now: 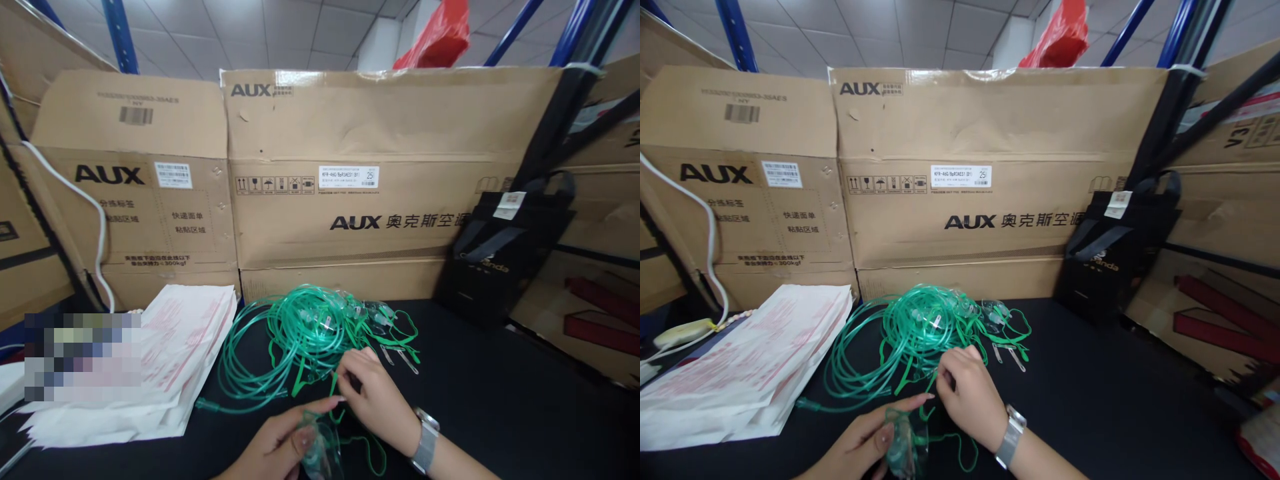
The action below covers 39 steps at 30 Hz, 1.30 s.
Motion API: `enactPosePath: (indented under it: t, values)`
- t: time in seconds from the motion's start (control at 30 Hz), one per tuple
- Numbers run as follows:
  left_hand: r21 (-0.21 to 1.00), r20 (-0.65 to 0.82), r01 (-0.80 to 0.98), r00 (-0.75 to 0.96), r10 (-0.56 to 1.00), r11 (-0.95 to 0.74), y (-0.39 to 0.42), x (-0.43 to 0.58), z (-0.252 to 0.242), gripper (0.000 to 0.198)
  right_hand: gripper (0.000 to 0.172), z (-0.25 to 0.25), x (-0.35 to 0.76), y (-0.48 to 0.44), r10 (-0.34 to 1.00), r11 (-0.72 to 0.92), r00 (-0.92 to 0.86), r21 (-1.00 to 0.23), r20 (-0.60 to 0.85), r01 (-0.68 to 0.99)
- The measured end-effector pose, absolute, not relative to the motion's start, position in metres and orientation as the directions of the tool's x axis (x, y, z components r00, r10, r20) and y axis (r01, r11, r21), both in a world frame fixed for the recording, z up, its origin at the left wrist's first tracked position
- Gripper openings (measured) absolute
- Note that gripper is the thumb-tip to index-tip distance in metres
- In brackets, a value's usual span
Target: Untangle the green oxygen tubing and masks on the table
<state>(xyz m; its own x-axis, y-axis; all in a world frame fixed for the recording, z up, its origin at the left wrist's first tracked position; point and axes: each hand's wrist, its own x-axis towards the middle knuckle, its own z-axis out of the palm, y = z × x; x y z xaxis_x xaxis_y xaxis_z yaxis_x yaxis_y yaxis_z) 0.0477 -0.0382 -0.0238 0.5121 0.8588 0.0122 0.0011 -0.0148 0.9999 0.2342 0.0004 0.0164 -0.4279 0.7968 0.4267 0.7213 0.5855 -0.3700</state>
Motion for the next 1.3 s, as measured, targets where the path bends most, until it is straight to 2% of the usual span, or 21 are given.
enactPosePath:
  t: [0.1,0.2,0.27,0.37,0.43,0.6,0.77,0.97,1.13,1.3]
  values:
    - [0.998,-0.025,-0.046,0.417,0.909,0.049,-0.038,0.052,-0.021,0.065,0.018,0.017,0.236,0.003,0.823,0.514,-0.344,-0.333,0.452,0.791]
    - [0.983,-0.067,-0.133,0.379,0.923,0.126,-0.036,0.054,-0.018,0.066,0.018,0.017,0.235,0.003,0.844,0.479,-0.315,-0.345,0.435,0.807]
    - [0.963,-0.118,-0.187,0.354,0.928,0.193,-0.034,0.054,-0.016,0.067,0.017,0.017,0.234,0.001,0.832,0.539,-0.407,-0.373,0.378,0.755]
    - [0.924,-0.203,-0.248,0.326,0.923,0.291,-0.032,0.053,-0.015,0.069,0.015,0.018,0.232,-0.003,0.735,0.676,-0.606,-0.406,0.305,0.615]
    - [0.911,-0.239,-0.257,0.310,0.920,0.324,-0.031,0.053,-0.015,0.069,0.014,0.019,0.232,-0.006,0.700,0.706,-0.654,-0.412,0.287,0.576]
    - [0.908,-0.266,-0.248,0.282,0.922,0.338,-0.031,0.052,-0.016,0.068,0.025,0.024,0.230,-0.012,0.678,0.719,-0.686,-0.436,0.266,0.542]
    - [0.911,-0.253,-0.249,0.289,0.923,0.328,-0.031,0.053,-0.013,0.068,0.010,0.025,0.227,-0.018,0.648,0.732,-0.707,-0.487,0.283,0.476]
    - [0.931,-0.209,-0.209,0.373,0.904,0.301,-0.030,0.055,-0.012,0.075,0.018,0.029,0.229,-0.017,0.609,0.767,-0.735,-0.460,0.299,0.448]
    - [0.917,-0.244,-0.216,0.361,0.900,0.335,-0.030,0.053,-0.013,0.071,0.020,0.026,0.230,-0.011,0.660,0.735,-0.686,-0.452,0.307,0.505]
    - [0.904,-0.216,-0.282,0.346,0.913,0.321,-0.029,0.053,-0.011,0.062,0.022,0.023,0.229,-0.007,0.718,0.686,-0.623,-0.463,0.310,0.561]
